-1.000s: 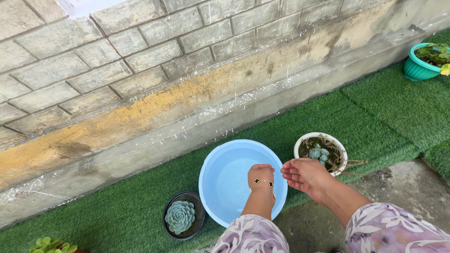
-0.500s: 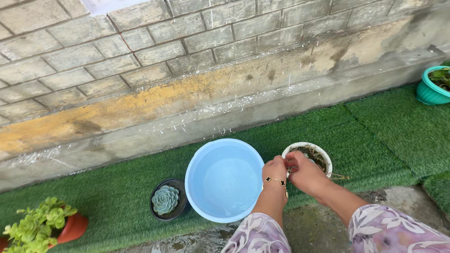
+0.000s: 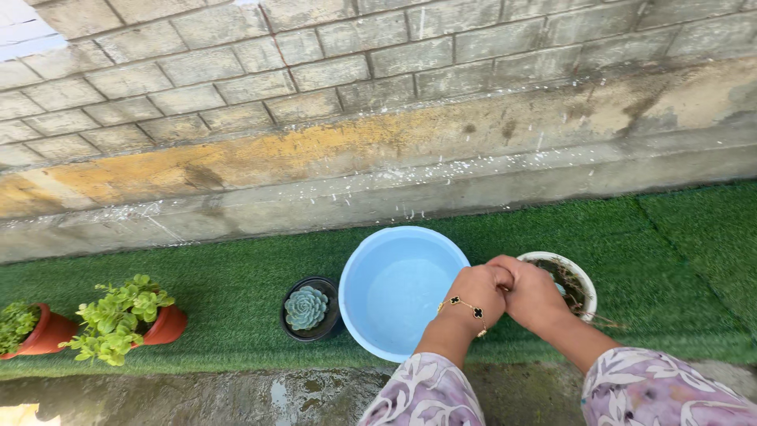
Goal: The person carries a bucket of water through an outdoor area and pours water by hand onto several rose bushes and potted plants.
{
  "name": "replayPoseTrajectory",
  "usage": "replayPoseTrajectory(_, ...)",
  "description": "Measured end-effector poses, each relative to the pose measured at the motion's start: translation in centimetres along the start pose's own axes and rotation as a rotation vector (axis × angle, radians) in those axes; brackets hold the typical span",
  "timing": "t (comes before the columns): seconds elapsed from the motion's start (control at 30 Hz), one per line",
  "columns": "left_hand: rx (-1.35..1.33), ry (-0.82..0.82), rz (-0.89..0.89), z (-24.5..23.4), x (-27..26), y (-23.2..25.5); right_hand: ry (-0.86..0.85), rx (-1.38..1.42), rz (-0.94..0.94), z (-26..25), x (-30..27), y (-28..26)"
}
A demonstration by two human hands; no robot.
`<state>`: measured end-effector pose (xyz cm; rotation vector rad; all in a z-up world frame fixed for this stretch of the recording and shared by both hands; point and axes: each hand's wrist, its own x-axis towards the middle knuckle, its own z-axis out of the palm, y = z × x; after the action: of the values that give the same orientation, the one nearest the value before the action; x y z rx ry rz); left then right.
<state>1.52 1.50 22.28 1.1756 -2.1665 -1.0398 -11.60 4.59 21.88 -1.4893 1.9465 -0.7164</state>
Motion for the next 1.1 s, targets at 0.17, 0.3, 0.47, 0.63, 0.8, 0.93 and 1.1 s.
replayPoseTrajectory(0.17,0.089,-0.014,-0.05,-2.2,-0.7,-2.4,-0.034,-0.039,-0.095,2.7,1.0,-2.2)
replayPoseTrajectory(0.3,0.054,-0.008,-0.121,-5.0,-2.1,-5.0,-0.06,-0.127,-0.069,5.7,1.0,-5.2)
replayPoseTrajectory(0.47,0.166,0.009,-0.086,-8.4,-3.4,-7.8,-0.109,-0.287,0.063,8.9,1.2,-9.5)
replayPoseTrajectory(0.63,0.197,-0.012,-0.014,-9.4,-4.4,-9.3,-0.108,-0.382,0.111,10.1,0.9,-11.4)
replayPoseTrajectory(0.8,0.254,-0.088,0.021,-8.6,-4.2,-9.5,-0.137,-0.446,0.186,9.3,0.7,-11.3)
replayPoseTrajectory(0.93,0.233,-0.095,0.005,-7.7,-3.5,-9.1,-0.151,-0.497,0.227,8.5,1.0,-10.8)
replayPoseTrajectory(1.1,0.171,-0.079,-0.044,-7.0,-2.6,-8.3,-0.177,-0.511,0.23,7.6,1.6,-10.0)
